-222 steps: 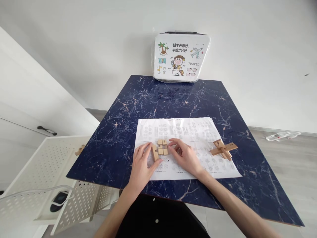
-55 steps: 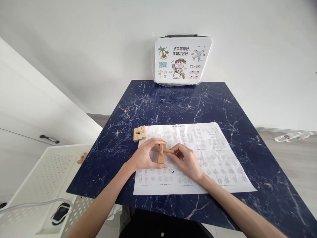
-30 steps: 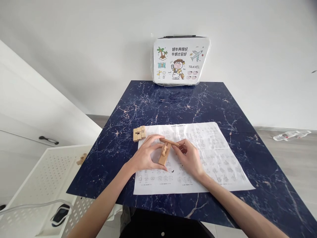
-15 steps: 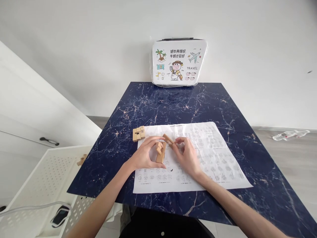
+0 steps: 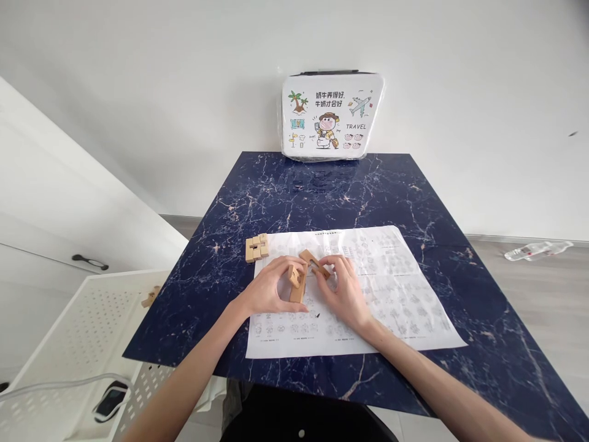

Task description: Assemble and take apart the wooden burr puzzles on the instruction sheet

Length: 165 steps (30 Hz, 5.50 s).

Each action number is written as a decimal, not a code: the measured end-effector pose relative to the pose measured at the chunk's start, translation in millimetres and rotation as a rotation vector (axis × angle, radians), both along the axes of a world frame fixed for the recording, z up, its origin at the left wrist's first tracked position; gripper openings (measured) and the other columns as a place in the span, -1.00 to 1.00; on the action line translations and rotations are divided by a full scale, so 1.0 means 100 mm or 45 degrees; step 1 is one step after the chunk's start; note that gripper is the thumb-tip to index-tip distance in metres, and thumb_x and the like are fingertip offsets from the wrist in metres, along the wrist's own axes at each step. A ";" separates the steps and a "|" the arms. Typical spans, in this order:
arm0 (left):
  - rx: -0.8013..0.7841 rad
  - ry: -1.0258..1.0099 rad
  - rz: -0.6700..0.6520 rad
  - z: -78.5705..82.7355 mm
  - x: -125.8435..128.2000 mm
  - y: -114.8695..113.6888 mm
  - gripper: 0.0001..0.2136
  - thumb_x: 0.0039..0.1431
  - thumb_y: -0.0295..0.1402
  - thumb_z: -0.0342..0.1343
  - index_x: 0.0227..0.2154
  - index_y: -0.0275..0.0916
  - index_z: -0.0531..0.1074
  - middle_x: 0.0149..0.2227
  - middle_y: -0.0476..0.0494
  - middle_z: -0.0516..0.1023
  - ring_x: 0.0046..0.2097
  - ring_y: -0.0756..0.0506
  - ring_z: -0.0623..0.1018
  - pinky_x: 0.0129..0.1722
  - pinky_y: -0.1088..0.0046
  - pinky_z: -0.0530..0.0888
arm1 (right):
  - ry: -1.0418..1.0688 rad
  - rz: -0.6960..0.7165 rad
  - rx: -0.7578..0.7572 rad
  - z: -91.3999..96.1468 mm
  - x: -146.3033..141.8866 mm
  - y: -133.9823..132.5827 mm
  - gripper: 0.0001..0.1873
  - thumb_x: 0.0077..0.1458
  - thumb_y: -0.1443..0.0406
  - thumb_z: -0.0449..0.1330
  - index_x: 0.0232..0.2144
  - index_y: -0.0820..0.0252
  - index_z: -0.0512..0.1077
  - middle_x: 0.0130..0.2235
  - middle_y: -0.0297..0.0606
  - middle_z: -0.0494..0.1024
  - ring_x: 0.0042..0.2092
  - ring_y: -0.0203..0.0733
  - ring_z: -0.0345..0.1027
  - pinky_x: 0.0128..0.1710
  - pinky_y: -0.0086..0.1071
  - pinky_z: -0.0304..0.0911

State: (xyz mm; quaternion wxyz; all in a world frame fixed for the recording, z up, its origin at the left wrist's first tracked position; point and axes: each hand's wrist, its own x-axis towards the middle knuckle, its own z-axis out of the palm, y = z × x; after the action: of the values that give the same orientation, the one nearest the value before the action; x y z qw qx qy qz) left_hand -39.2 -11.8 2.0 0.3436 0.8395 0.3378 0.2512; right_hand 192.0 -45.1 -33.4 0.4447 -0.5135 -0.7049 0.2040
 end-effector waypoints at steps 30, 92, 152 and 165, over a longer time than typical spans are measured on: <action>0.083 0.112 -0.011 -0.03 0.10 -0.05 -0.42 0.11 0.02 0.45 0.11 -0.06 0.45 0.21 -0.26 0.49 0.26 -0.41 0.49 0.25 -0.07 0.46 | 0.036 0.079 -0.041 -0.02 -0.02 -0.01 -0.87 0.32 0.38 0.15 -0.13 0.03 0.38 -0.14 -0.14 0.54 -0.11 0.06 0.39 -0.12 -0.04 0.44; 0.226 -0.075 0.023 -0.05 0.11 -0.09 -0.37 0.08 -0.17 0.49 0.16 -0.06 0.34 0.19 -0.26 0.43 0.22 -0.35 0.55 0.22 -0.03 0.56 | 0.183 0.202 -0.312 0.20 0.14 -0.02 -0.56 0.42 0.06 0.04 -0.50 0.06 0.20 -0.45 -0.35 0.29 -0.32 -0.10 0.21 -0.26 -0.24 0.13; 0.370 0.277 0.252 -0.22 0.05 -0.05 -0.20 0.23 0.12 0.34 0.37 -0.08 0.15 0.34 -0.40 0.31 0.39 -0.50 0.36 0.31 -0.25 0.41 | -0.223 0.018 -0.037 -0.17 0.28 0.28 -0.73 0.46 0.13 0.12 0.02 0.06 0.54 0.00 -0.01 0.56 0.00 0.17 0.48 0.02 0.13 0.40; 0.349 0.294 0.083 -0.12 0.05 -0.09 -0.28 0.30 0.05 0.31 0.41 -0.02 0.21 0.45 -0.29 0.30 0.46 -0.44 0.29 0.40 -0.19 0.35 | -0.209 0.523 -0.018 0.01 0.23 0.21 -0.70 0.47 0.20 0.11 0.06 -0.09 0.63 0.00 -0.15 0.61 0.02 0.07 0.49 0.05 0.04 0.46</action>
State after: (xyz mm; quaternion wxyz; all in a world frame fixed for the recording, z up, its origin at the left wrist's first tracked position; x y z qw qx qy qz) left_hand -33.9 -21.0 -9.7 0.1765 0.8904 0.3647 0.2077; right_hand 215.0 -24.4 -31.9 0.3312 -0.3771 -0.8272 0.2528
